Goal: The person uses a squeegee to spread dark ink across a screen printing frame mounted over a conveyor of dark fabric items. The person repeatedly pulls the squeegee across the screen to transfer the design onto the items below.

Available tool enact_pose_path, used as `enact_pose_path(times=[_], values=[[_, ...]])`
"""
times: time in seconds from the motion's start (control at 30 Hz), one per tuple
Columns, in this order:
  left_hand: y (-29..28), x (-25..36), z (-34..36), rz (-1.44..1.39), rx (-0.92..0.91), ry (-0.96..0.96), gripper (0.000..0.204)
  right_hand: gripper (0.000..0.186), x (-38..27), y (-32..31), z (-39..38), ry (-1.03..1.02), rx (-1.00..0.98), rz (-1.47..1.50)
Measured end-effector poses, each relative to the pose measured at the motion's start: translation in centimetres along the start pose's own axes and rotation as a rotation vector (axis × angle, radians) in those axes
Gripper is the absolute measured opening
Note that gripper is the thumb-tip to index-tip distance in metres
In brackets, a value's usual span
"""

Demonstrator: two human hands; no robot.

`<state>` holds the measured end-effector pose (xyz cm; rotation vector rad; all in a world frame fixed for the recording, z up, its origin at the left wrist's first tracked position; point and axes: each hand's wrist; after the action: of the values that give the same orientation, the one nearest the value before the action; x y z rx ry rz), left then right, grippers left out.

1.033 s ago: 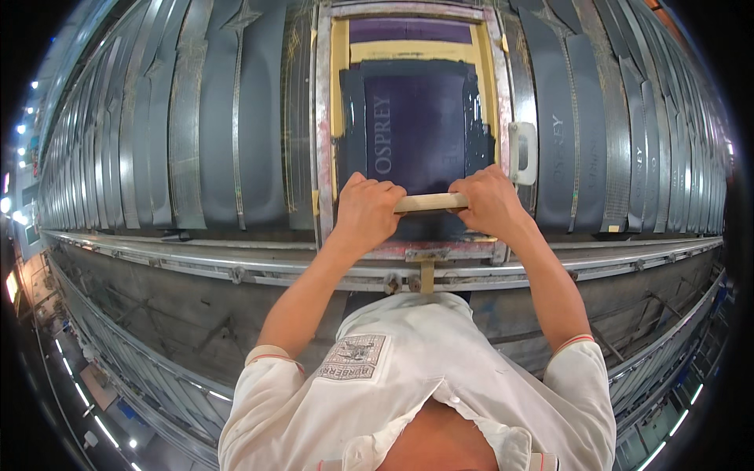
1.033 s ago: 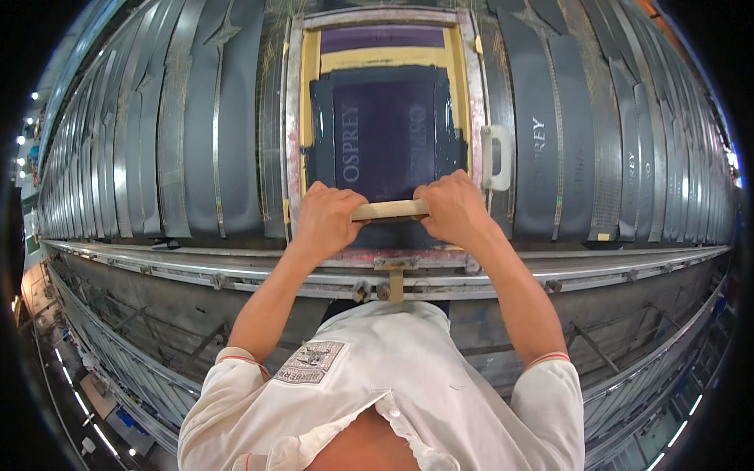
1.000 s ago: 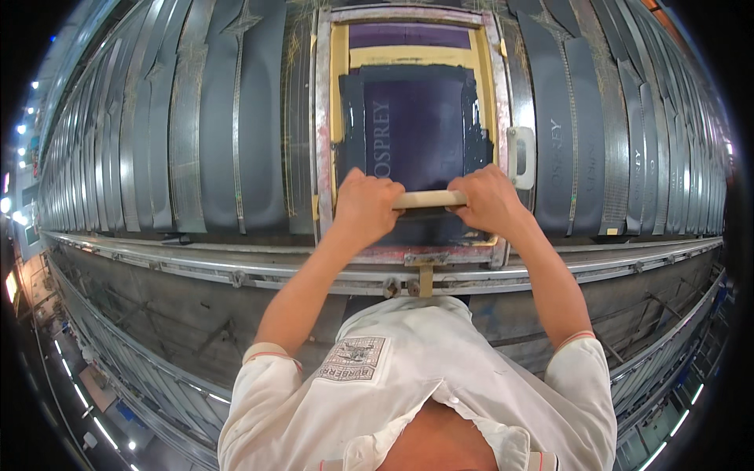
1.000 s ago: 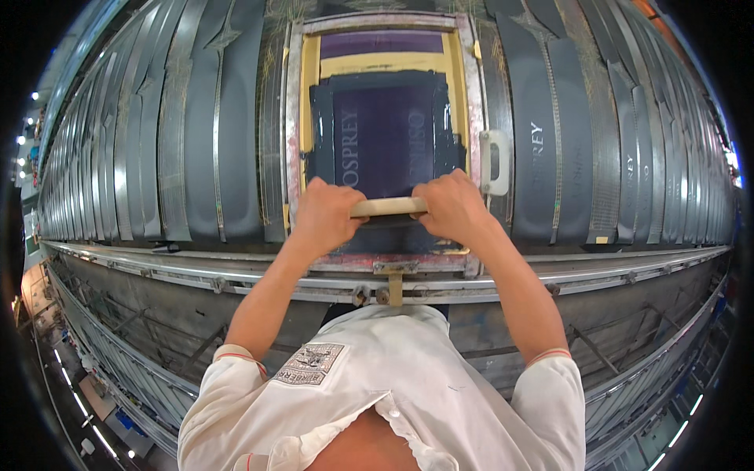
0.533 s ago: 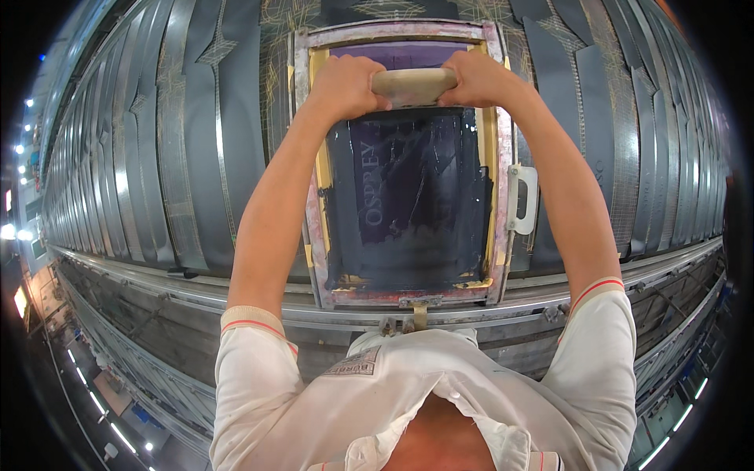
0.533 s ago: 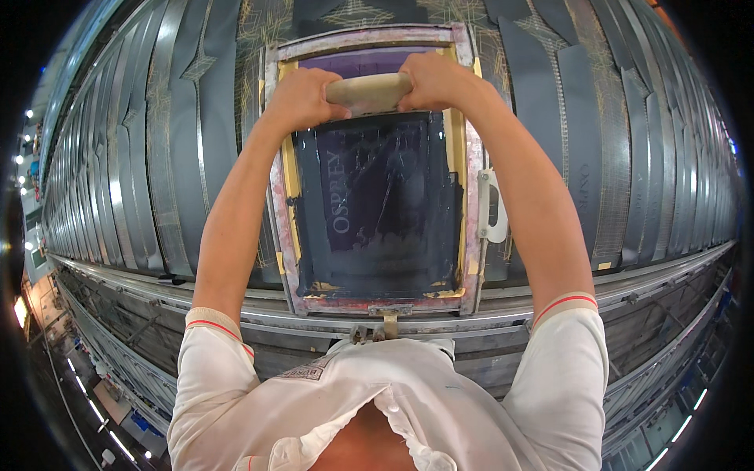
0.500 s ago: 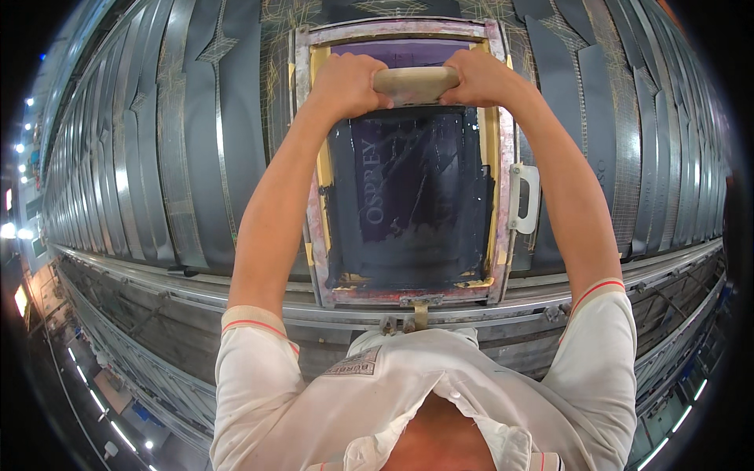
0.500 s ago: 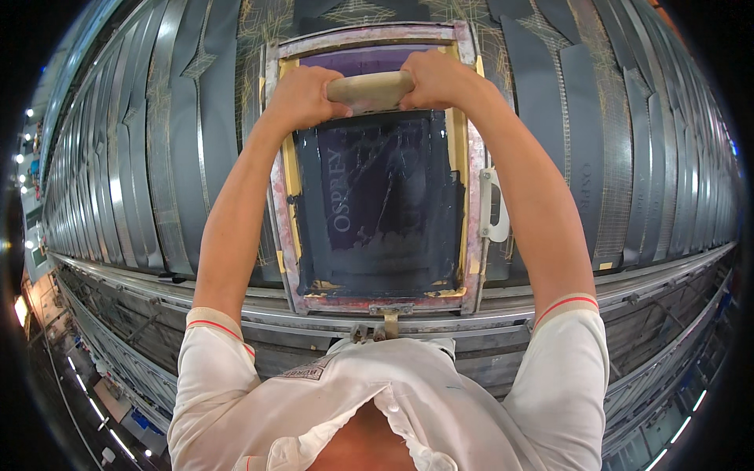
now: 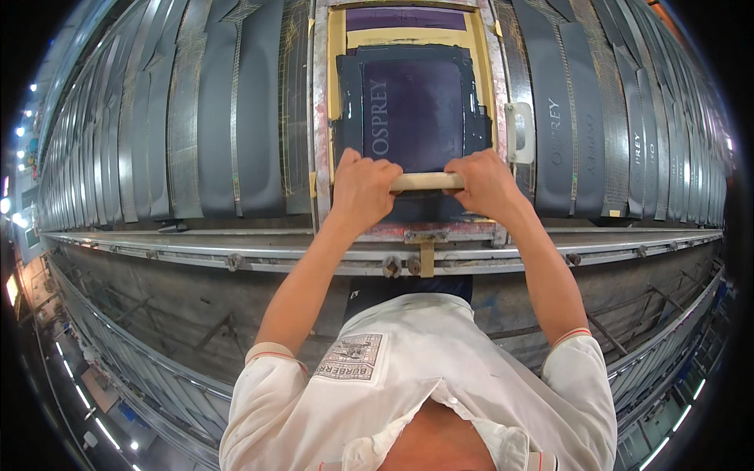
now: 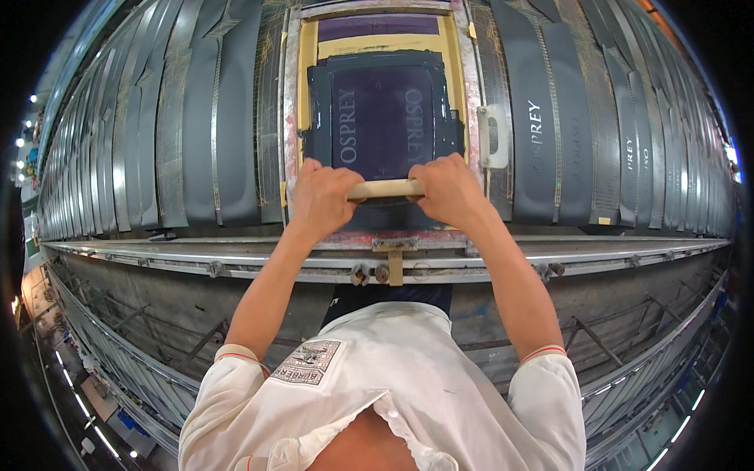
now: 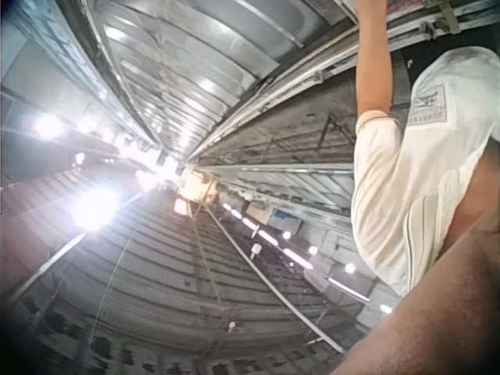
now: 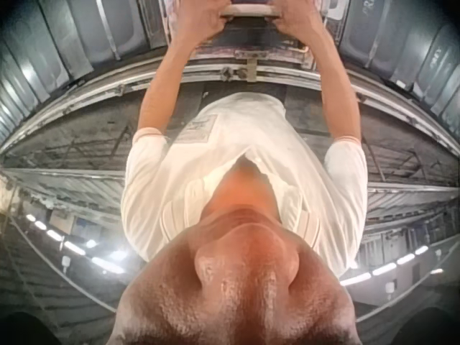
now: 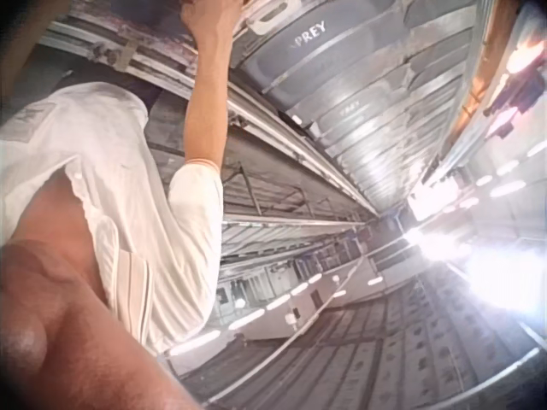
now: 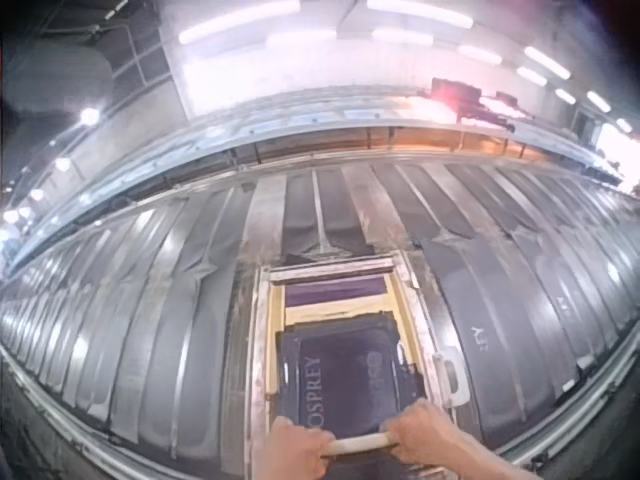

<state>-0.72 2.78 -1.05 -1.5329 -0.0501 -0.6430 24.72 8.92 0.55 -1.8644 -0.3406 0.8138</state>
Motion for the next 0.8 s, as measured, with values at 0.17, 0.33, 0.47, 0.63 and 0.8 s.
enact_pose_path(times=[0.17, 0.33, 0.47, 0.63, 0.8], values=[[0.4, 1.5, -2.7, 0.093, 0.08, 0.037, 0.029, 0.03, 3.3, -2.1, -1.0, 0.239, 0.614, 0.411], [0.5, 2.1, -3.6, 0.075, 0.067, 0.006, 0.031, 0.03, 13.3, 1.6, 1.8, 0.82, 0.784, 0.347], [0.5, 3.0, -3.2, 0.043, 0.087, 0.028, 0.03, 0.03, 14.8, 0.4, -0.5, 0.769, 0.7, 0.473], [0.7, 3.6, -4.5, -0.059, 0.134, -0.059, 0.032, 0.027, 12.1, -3.5, -0.8, 0.796, 0.664, 0.557], [-5.2, -0.1, -6.3, 0.054, 0.151, -0.097, 0.031, 0.026, 8.1, 0.8, 4.4, 0.676, 0.799, 0.626]])
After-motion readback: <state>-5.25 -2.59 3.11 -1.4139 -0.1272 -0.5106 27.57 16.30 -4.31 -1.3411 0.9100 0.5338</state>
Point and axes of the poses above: each hand's wrist, its own z-axis towards the middle knuckle, its own y-axis out of the palm, x = y × z, and after that the axes turned 2 degrees about -z, right-handed
